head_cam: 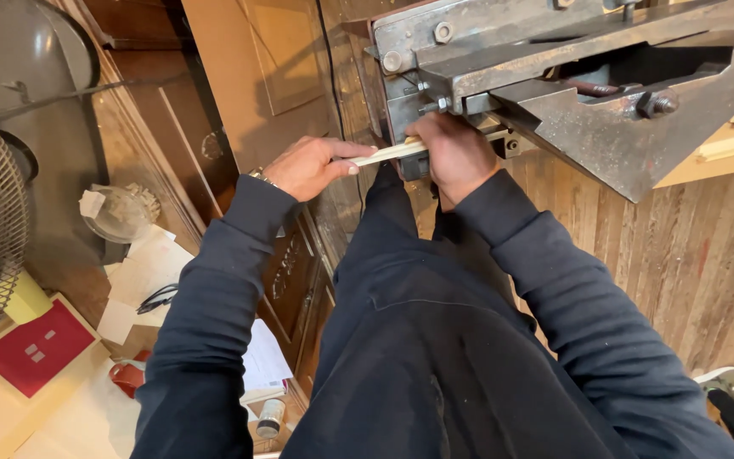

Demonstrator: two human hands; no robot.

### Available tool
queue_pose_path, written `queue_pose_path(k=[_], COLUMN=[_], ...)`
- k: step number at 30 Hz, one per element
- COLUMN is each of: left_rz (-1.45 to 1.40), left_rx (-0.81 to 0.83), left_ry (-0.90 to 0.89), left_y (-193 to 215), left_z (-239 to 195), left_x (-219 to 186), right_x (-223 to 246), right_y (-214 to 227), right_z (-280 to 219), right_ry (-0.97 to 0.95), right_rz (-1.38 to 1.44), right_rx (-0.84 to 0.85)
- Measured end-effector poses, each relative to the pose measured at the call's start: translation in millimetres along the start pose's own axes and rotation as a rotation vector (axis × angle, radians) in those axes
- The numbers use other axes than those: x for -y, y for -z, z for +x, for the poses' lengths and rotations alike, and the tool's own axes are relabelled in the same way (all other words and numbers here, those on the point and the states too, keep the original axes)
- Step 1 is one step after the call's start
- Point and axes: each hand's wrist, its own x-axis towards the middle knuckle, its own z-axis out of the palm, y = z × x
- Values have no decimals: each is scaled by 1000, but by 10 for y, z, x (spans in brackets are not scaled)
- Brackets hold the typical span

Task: Cutting and trimming wooden strips for picture framing using a manual miter trimmer and checking measurements.

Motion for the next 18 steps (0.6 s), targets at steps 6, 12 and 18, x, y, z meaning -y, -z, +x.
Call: queue_pose_path(k=[6,12,18], left_rz=[13,21,21], left_rx=[14,10,-1], left_ry=[39,43,38], left_y=[34,38,62], left_z=[-12,-10,-27], left_x=[-50,-105,-151], right_x=[-92,35,284], right_y=[-100,-44,16], right_z=[18,22,46], right_ry=[-35,-24,51], right_rz=[1,-126,-381], right_rx=[0,40,43])
